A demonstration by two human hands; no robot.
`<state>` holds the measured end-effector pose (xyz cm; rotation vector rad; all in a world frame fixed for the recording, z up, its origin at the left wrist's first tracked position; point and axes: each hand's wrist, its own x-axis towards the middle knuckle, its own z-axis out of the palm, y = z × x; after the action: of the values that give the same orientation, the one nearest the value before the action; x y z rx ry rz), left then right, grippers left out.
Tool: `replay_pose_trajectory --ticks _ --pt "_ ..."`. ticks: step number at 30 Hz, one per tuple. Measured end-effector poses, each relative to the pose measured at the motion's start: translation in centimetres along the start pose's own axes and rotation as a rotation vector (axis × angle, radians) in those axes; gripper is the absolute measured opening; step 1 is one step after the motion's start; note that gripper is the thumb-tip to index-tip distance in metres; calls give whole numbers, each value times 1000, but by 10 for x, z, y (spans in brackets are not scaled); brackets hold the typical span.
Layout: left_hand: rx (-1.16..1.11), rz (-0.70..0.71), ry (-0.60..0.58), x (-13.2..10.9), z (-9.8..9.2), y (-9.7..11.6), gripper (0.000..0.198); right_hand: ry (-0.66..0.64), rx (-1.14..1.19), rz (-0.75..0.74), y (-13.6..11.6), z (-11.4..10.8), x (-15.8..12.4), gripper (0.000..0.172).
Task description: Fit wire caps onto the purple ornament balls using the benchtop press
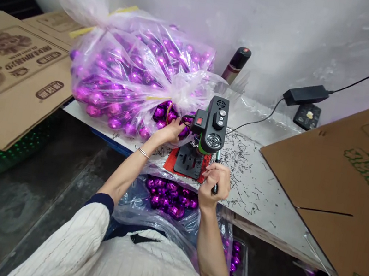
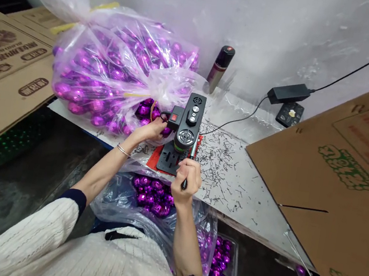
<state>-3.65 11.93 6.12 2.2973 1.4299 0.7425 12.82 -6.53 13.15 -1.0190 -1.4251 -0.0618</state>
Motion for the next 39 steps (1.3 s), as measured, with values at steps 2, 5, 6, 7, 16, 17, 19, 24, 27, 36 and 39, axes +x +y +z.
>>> replay_pose_trajectory --ticks 2,5,6,7,16,17,19,24,27,36,39 --pt "16 1 -87 -6 -13 -1 56 3 -2 5 0 0 0 28" --pt "-27 -37 0 -27 -34 5 59 -2 -13 -2 1 -1 0 28" --pt "-84 -59 70 -37 -40 8 61 -7 -16 -7 1 -1 0 28" --pt "-174 -86 140 -49 -43 11 63 -9 -18 -10 1 -1 -1 28" --pt "-1220 -486 191 -145 17 51 61 4 -41 -1 -2 0 1 29" --pt "-1208 -504 204 -146 25 54 61 -1 -38 -7 -3 0 2 29" --pt "-1130 -497 232 -142 36 59 65 -7 -29 -17 -4 -1 3 29" --pt "-780 -317 276 -130 51 63 66 -22 -49 -21 -2 -2 3 28" --pt "-547 -272 255 -129 52 63 64 -32 -49 -28 -2 -3 3 27" --pt "-300 -152 178 -115 47 63 63 -18 -23 -31 -2 -3 4 26" --pt "-270 -74 157 -114 46 63 63 -10 -12 5 -4 -3 7 26"
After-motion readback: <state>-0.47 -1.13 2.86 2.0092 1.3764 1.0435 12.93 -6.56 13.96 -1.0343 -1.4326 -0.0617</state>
